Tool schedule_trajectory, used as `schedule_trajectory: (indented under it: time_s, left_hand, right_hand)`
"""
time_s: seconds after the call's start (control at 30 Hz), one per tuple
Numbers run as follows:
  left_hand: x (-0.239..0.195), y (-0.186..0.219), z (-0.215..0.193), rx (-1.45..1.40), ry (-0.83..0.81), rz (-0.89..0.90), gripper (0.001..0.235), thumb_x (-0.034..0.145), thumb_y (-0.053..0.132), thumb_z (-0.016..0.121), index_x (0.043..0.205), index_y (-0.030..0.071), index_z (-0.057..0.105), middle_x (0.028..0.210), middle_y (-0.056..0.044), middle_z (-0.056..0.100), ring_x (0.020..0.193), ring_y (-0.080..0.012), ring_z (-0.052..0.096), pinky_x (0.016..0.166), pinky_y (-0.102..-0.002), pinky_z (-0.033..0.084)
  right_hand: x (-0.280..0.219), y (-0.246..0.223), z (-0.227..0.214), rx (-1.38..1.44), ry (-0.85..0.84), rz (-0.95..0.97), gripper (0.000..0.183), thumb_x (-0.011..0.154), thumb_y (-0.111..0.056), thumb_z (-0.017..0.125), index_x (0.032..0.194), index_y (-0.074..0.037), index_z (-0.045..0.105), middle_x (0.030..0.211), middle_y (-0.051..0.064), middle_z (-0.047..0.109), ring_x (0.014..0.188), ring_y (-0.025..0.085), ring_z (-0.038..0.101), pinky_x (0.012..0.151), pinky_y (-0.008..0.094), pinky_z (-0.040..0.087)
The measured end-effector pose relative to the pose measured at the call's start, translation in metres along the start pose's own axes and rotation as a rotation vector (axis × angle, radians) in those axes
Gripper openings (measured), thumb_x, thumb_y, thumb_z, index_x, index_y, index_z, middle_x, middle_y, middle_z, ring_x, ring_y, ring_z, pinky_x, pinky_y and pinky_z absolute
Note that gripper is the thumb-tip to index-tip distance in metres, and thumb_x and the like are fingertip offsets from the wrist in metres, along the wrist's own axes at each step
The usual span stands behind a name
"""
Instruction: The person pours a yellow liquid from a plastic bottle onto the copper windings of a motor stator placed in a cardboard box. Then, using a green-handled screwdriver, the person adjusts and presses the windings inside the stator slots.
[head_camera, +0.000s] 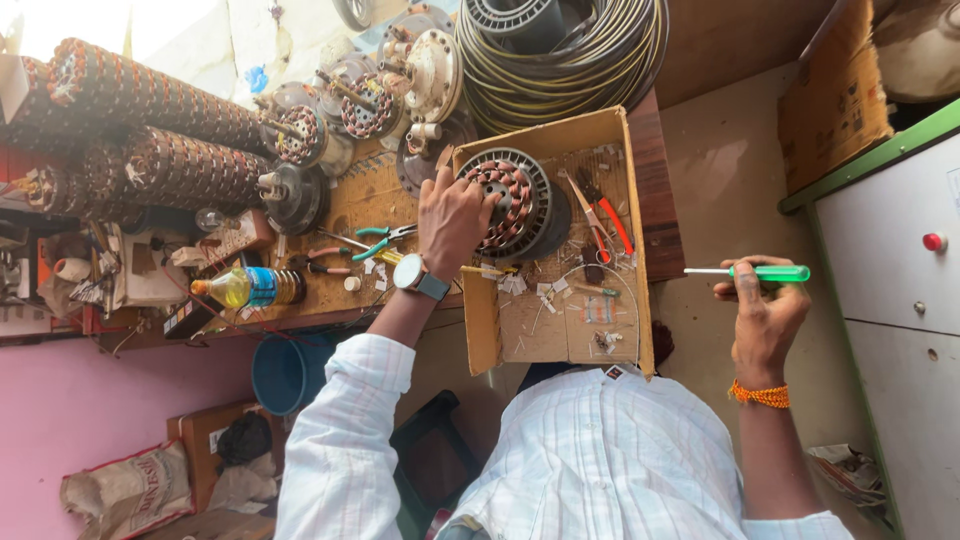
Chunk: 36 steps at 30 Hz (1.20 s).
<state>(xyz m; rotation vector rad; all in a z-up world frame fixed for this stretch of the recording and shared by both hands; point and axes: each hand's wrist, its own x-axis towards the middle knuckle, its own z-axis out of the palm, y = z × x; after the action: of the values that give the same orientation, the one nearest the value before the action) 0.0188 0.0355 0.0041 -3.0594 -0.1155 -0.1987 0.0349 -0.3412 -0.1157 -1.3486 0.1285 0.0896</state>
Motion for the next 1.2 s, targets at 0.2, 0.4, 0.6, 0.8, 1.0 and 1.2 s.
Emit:
schedule_trajectory:
  time_s: [0.2,0.4,0.6,0.8,1.0,1.2]
  left_hand:
    - [-0.009,0.002,-0.004,-0.095,0.003,-0.086,0.033,0.103,0.032,0.069,0.082,0.008,0.067,0.084,-0.006,0.069,0.091,-0.0244,0.059,0.082,-0.042,0.047]
    - [-0.029,0.002,-0.005,-0.341,0.087,0.057,0.029,0.097,0.035,0.073,0.105,0.008,0.070,0.098,-0.005,0.070,0.100,-0.0253,0.056,0.090,-0.040,0.048]
    - [-0.048,0.009,-0.002,-0.303,0.055,0.179,0.043,0.091,0.034,0.075,0.127,0.012,0.067,0.125,-0.003,0.065,0.119,-0.0285,0.052,0.100,-0.043,0.040]
    - [-0.051,0.010,0.002,-0.275,0.025,0.162,0.038,0.095,0.029,0.075,0.129,0.014,0.066,0.128,-0.001,0.065,0.119,-0.0241,0.053,0.101,-0.043,0.039]
    - [-0.049,0.013,0.000,-0.228,0.138,0.121,0.047,0.089,0.024,0.076,0.132,0.011,0.063,0.140,-0.009,0.059,0.126,-0.0302,0.049,0.106,-0.045,0.038]
    - [-0.038,-0.003,-0.006,-0.374,-0.039,0.101,0.058,0.088,0.031,0.082,0.139,0.015,0.060,0.150,-0.008,0.058,0.127,-0.0315,0.050,0.113,-0.045,0.039]
  right_hand:
    - [-0.002,-0.001,0.001,-0.031,-0.004,-0.010,0.014,0.108,-0.012,0.067,0.112,0.000,0.060,0.102,0.011,0.070,0.077,0.014,0.066,0.074,0.028,0.059]
    - [-0.004,0.004,0.010,-0.018,-0.021,-0.006,0.015,0.108,-0.013,0.068,0.113,-0.001,0.060,0.101,0.011,0.070,0.076,0.014,0.067,0.073,0.027,0.059]
    - [-0.006,0.010,0.017,-0.012,-0.045,0.015,0.013,0.107,-0.011,0.066,0.113,0.000,0.060,0.102,0.011,0.071,0.077,0.013,0.067,0.074,0.028,0.059]
    - [-0.006,0.015,0.016,0.005,-0.054,0.024,0.013,0.108,-0.010,0.066,0.113,0.000,0.060,0.102,0.011,0.071,0.078,0.013,0.067,0.074,0.028,0.060]
    - [-0.006,0.019,0.012,0.009,-0.039,0.032,0.013,0.108,-0.011,0.066,0.112,0.001,0.060,0.102,0.010,0.070,0.078,0.013,0.067,0.074,0.028,0.060]
    - [-0.006,0.018,0.006,-0.005,-0.021,0.040,0.012,0.109,-0.010,0.065,0.112,0.001,0.061,0.102,0.011,0.070,0.078,0.013,0.067,0.076,0.028,0.060]
